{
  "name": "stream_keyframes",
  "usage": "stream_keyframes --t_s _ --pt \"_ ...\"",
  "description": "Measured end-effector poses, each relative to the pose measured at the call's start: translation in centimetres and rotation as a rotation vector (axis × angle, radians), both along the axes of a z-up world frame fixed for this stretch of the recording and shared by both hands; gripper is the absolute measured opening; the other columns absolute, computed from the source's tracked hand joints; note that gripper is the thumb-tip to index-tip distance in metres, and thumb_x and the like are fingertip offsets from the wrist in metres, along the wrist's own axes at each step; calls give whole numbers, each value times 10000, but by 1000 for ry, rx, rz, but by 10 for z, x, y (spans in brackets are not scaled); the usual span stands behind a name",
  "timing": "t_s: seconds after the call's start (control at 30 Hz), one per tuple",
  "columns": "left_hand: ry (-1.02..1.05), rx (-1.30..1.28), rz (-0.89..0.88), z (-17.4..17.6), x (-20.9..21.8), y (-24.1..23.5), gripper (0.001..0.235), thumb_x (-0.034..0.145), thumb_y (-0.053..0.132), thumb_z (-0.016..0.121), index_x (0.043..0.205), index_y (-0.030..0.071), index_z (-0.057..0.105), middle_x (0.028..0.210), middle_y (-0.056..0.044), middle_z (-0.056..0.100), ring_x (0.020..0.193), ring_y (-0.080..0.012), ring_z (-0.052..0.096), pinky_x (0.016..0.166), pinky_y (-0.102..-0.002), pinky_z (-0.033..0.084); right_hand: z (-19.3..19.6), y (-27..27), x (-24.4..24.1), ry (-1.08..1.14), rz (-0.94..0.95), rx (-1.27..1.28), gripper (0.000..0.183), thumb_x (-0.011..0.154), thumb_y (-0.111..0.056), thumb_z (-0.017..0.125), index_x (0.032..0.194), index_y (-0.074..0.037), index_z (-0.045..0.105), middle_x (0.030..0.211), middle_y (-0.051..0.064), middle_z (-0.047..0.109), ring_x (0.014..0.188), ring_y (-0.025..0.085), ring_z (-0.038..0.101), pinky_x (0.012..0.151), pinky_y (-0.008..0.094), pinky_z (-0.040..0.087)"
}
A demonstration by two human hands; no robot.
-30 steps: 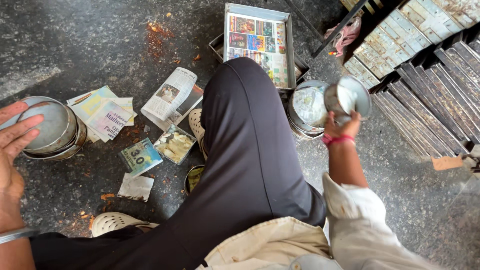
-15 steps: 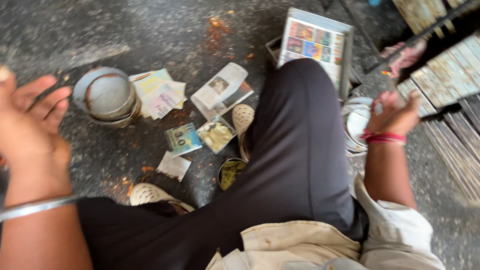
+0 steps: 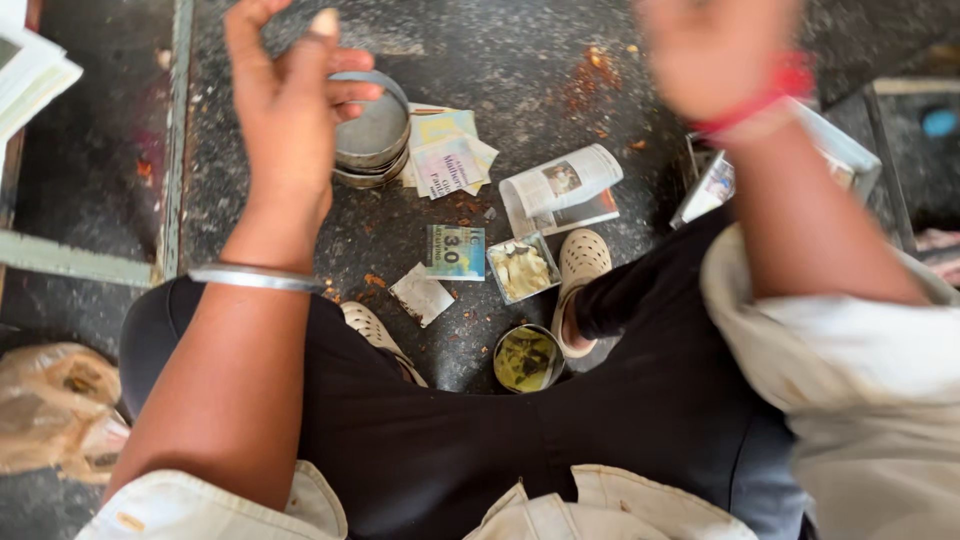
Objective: The person sits on the floor and scrubs the inside of small metal containers using a folded newspaper and a paste from a nearby tin. They repeatedly apply the paste, scrub the interior surfaces, and stack the cleaned containers.
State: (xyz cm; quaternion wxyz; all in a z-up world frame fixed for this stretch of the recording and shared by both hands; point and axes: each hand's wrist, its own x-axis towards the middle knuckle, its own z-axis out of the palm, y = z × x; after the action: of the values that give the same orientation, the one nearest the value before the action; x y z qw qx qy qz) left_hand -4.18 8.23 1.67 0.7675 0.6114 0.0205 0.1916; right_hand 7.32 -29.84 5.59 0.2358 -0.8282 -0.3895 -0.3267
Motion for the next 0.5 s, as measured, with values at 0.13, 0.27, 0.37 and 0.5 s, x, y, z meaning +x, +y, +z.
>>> stream_keyframes --t_s 0.13,0.27,0.37,0.5 --pt "-135 315 18 -5 4 -3 467 1125 113 610 1510 148 349 1015 -147 775 829 -204 766 759 -312 594 -187 43 66 483 44 -217 258 955 -92 580 1169 -22 706 1024 165 714 968 328 700 813 445 551" --pt "65 805 52 14 5 -15 671 962 239 702 1493 148 302 906 -105 775 789 -220 786 701 -352 607 -389 46 13 1281 -247 -677 334 961 -236 621 1174 7 704 951 167 693 871 295 668 750 438 515" --pt "116 1112 -117 18 16 -19 694 894 347 768 1455 144 412 957 -160 756 918 -370 732 775 -480 557 -445 54 -49 1674 -458 -207 422 917 -251 705 1173 83 682 776 172 665 642 267 633 548 442 490" --pt "279 1200 -431 8 31 -34 634 857 421 742 1381 141 522 1096 -187 714 1052 -399 681 870 -512 535 -465 74 -88 1951 -682 132 788 910 -186 752 1438 66 225 637 151 553 448 238 496 376 403 385"
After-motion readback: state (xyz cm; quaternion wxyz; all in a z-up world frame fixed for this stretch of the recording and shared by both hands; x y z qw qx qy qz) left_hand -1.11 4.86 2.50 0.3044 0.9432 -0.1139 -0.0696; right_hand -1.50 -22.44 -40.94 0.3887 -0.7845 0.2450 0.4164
